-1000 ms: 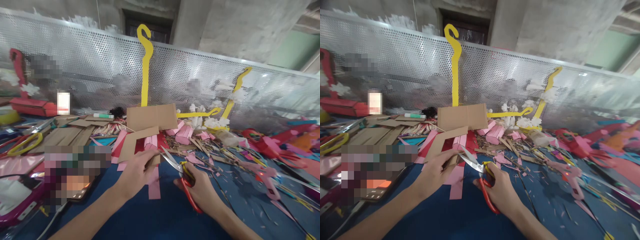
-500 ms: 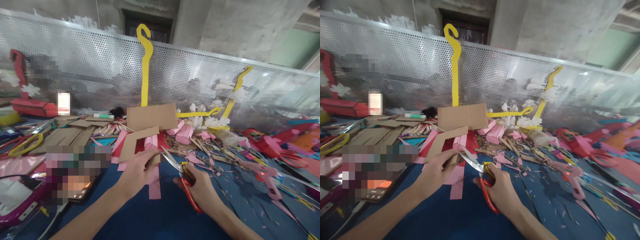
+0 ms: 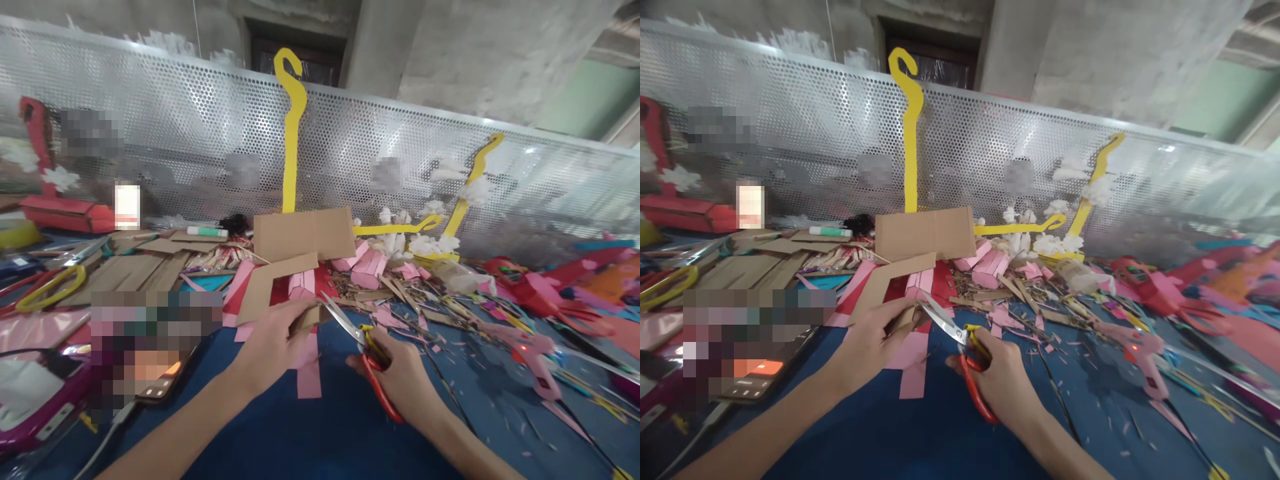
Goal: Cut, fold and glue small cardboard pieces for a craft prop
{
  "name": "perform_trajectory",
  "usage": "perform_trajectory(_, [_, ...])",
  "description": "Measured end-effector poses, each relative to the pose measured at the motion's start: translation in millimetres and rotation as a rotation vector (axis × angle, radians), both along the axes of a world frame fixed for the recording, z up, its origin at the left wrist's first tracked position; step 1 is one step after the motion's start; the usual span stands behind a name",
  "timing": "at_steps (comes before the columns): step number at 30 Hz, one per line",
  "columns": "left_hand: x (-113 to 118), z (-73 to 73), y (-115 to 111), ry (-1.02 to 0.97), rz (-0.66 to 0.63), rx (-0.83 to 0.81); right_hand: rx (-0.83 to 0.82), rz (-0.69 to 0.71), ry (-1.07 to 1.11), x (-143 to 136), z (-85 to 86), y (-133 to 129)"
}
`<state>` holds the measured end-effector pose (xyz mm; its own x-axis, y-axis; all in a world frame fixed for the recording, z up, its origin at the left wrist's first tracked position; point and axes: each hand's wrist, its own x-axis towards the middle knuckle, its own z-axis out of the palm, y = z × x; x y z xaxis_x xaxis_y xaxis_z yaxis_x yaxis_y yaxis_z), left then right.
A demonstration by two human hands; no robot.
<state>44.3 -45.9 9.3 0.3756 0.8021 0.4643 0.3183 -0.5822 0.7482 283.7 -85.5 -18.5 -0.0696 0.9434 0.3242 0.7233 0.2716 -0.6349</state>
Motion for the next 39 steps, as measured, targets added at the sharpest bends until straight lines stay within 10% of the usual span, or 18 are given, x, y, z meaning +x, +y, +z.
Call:
perform_trajectory(20, [-8.6, 7.8, 3.7, 0.066, -0.05, 0.012, -0.007, 0.004, -0.038, 8.8, -3.6, 2.1])
perform_trajectory(32, [-2.7, 6.5, 7.3, -0.237, -0.307, -0.487, 0.004, 0.124, -0.062, 9.9, 2.4, 3.4])
perform_trajectory(39, [-5.5, 11.6, 3.9, -0.205, -0.337, -0.47, -0.066, 0.128, -0.132, 13.0, 8.5, 2.6])
